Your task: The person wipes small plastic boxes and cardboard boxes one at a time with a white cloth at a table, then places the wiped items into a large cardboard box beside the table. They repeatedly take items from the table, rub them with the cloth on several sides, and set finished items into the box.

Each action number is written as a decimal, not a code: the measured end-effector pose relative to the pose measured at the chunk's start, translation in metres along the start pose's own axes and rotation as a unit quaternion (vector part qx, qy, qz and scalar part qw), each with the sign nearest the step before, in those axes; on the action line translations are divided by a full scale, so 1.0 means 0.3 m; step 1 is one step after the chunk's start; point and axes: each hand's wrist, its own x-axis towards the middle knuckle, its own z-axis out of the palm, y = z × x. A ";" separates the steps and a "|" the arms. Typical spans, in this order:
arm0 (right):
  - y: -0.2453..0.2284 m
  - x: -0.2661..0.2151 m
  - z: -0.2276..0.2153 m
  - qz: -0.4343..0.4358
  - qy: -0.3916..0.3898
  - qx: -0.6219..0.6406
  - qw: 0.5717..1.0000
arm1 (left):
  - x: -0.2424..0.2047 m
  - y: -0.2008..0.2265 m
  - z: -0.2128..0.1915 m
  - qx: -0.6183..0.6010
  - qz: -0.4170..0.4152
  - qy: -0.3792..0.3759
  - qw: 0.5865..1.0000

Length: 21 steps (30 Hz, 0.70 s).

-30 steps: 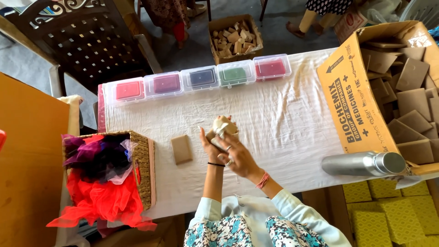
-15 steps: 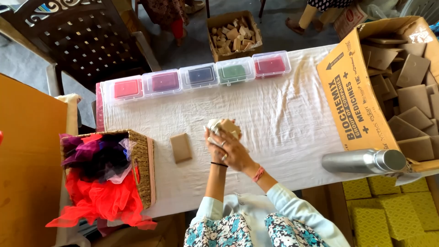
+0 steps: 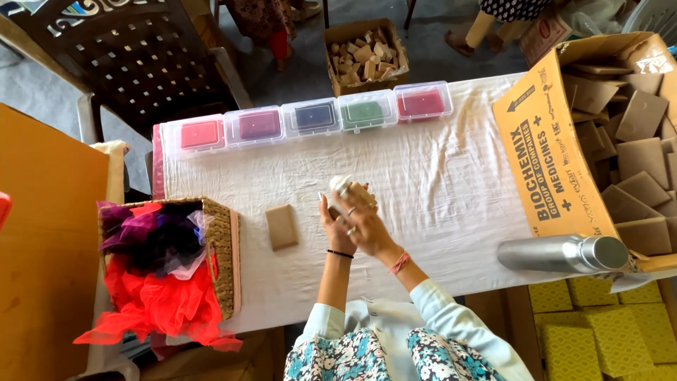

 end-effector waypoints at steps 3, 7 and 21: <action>0.013 0.007 -0.015 0.095 0.025 0.059 0.993 | -0.014 0.065 0.031 -0.078 -0.040 0.048 0.995; -0.058 -0.021 -0.010 0.080 0.024 0.019 0.996 | 0.036 0.024 -0.043 -0.093 0.005 0.049 0.994; -0.090 -0.027 0.006 0.011 -0.008 -0.007 1.000 | 0.033 -0.006 -0.056 -0.069 0.046 -0.082 0.993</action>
